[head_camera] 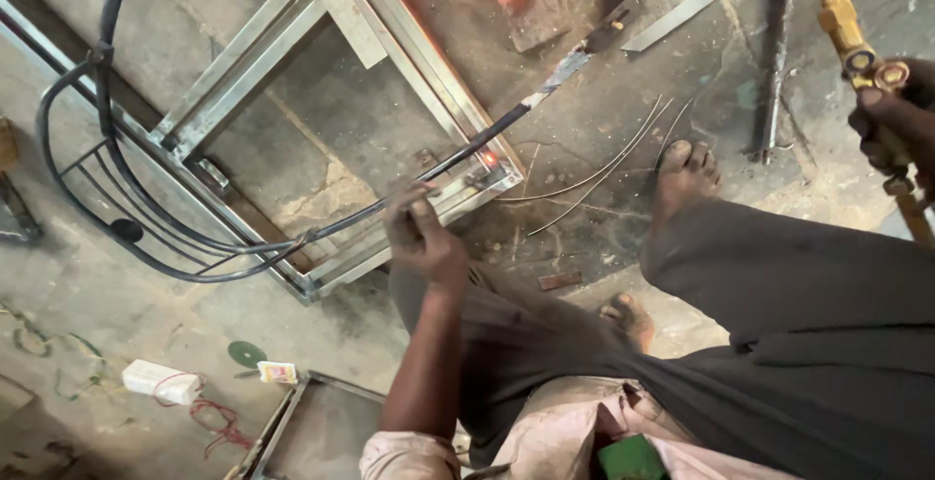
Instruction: The person sits on the floor and uses a welding torch to join metal pieces on a rectangular frame. They position a small metal bar, apply the torch to create a weld, and then use a metal rod to add filler material to the joint.
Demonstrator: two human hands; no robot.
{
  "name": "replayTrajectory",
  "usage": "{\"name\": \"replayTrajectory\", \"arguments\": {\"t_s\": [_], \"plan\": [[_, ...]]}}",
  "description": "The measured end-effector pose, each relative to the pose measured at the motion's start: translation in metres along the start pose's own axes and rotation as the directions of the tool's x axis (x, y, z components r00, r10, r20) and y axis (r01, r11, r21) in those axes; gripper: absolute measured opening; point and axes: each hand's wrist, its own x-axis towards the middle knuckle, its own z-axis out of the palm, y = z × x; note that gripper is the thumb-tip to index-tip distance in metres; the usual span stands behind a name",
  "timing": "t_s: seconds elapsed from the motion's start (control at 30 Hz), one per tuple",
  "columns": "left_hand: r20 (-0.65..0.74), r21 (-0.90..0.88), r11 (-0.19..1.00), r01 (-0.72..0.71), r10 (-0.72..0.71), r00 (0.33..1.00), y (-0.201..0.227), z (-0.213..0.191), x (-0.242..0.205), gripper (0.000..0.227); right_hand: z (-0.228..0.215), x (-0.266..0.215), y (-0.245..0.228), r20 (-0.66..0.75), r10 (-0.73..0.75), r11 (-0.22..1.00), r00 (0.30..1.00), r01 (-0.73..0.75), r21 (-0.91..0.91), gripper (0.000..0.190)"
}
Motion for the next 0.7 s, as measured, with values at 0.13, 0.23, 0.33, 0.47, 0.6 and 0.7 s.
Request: {"name": "replayTrajectory", "arguments": {"t_s": [0.13,0.23,0.33,0.47,0.6,0.7], "plan": [[0.013,0.046,0.995,0.085,-0.085,0.996,-0.013,0.000,-0.040,0.010,0.000,-0.013,-0.001,-0.052,0.115,0.992,0.992,-0.117,-0.042,0.024],[0.052,0.018,0.989,0.145,-0.145,0.988,-0.028,0.003,-0.057,0.010,0.009,-0.025,-0.013,-0.103,0.115,0.985,0.988,-0.127,-0.118,0.022],[0.124,0.043,0.992,0.118,-0.122,0.985,-0.042,0.003,-0.059,0.009,0.021,-0.037,-0.034,-0.101,0.168,0.980,0.981,-0.177,-0.091,0.029],[0.134,-0.031,0.976,0.217,-0.211,0.968,-0.048,-0.004,-0.048,0.010,0.041,-0.050,-0.052,-0.152,0.182,0.955,0.972,-0.211,-0.208,0.029],[0.118,0.052,0.998,0.025,-0.031,0.993,-0.054,-0.007,-0.030,0.011,0.054,-0.049,-0.057,-0.096,0.130,0.986,0.987,-0.139,-0.093,0.030],[0.100,0.072,0.997,0.024,-0.031,0.995,-0.053,-0.018,-0.043,0.011,0.050,-0.066,-0.054,-0.127,0.126,0.970,0.984,-0.149,-0.192,0.027]]}}
